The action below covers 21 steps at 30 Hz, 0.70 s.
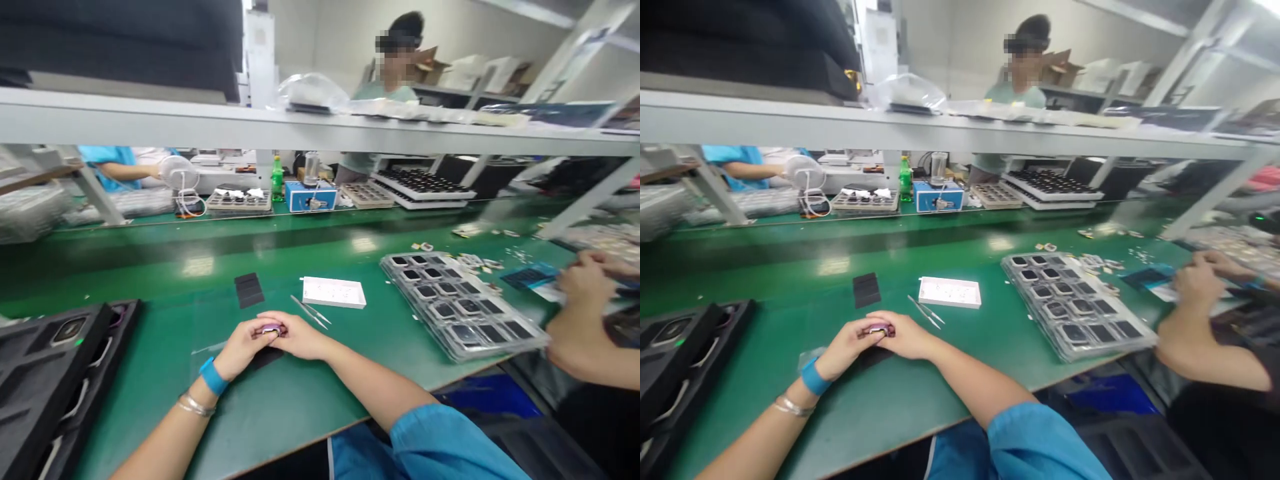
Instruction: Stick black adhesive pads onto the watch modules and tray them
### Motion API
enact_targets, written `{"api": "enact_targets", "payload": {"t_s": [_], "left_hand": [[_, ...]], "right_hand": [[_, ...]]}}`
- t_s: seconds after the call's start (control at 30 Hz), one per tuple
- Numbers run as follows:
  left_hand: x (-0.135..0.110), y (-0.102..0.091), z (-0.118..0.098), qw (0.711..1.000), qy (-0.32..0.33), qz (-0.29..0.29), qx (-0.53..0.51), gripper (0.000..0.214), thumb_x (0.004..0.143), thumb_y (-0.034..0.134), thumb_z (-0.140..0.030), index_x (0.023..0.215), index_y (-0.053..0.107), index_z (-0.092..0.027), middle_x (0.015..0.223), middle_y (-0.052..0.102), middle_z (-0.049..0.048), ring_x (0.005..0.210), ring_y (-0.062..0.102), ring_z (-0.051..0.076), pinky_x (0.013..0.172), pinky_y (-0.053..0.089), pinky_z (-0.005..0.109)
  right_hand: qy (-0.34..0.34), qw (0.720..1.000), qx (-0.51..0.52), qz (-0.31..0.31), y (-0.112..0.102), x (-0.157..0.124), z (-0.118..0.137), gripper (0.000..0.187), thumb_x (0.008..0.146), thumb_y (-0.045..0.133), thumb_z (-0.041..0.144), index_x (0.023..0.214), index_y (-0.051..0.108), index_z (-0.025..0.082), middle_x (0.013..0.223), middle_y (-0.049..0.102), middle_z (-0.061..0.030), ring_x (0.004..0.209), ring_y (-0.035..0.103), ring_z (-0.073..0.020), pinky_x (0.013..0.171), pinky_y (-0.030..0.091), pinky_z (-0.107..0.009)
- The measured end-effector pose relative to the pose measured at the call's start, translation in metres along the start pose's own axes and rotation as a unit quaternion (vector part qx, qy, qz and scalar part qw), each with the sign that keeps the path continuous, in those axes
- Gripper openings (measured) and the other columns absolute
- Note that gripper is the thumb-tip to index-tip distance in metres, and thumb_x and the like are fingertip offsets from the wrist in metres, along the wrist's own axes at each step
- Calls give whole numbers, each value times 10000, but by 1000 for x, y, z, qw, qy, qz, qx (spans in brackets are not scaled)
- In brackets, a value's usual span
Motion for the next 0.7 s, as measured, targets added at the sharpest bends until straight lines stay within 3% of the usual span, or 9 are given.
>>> {"api": "enact_targets", "payload": {"t_s": [0.23, 0.43, 0.57, 0.7], "left_hand": [[2, -1, 7, 1000, 2, -22, -12, 416, 705, 771, -449, 985, 733, -143, 1007, 752, 120, 962, 703, 267, 928, 537, 387], [-3, 1, 1, 995, -37, -27, -84, 454, 682, 803, -443, 1026, 736, -154, 1003, 751, 122, 964, 701, 262, 951, 524, 405], [-3, 3, -4, 996, -29, -39, -71, 403, 654, 822, -455, 905, 757, -147, 957, 753, 120, 912, 699, 246, 926, 528, 380], [-3, 3, -6, 996, -15, -57, -65, 371, 641, 831, -441, 869, 761, -156, 909, 756, 100, 868, 693, 227, 895, 534, 359]], "right_hand": [[33, 998, -20, -59, 6, -3, 0, 548, 802, 596, 131, 1342, 549, 214, 1151, 685, -64, 923, 662, -180, 851, 531, -331], [39, 995, 88, -39, 6, 2, -7, 716, 763, 718, 239, 1421, 441, 193, 1146, 675, -83, 905, 666, -168, 826, 541, -314], [12, 998, 53, -43, 6, 2, -4, 499, 787, 687, 241, 1270, 575, 182, 1163, 679, -81, 1000, 663, -202, 902, 536, -353], [-2, 997, 14, -71, 6, -2, 7, 437, 808, 619, 186, 1244, 588, 204, 1177, 681, -61, 1034, 662, -204, 949, 524, -369]]}}
Point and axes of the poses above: each hand's wrist, its own x-axis towards the middle knuckle, its own y-axis out of the palm, z = x × y, the point moved 4 cm from there along x, towards the middle knuckle
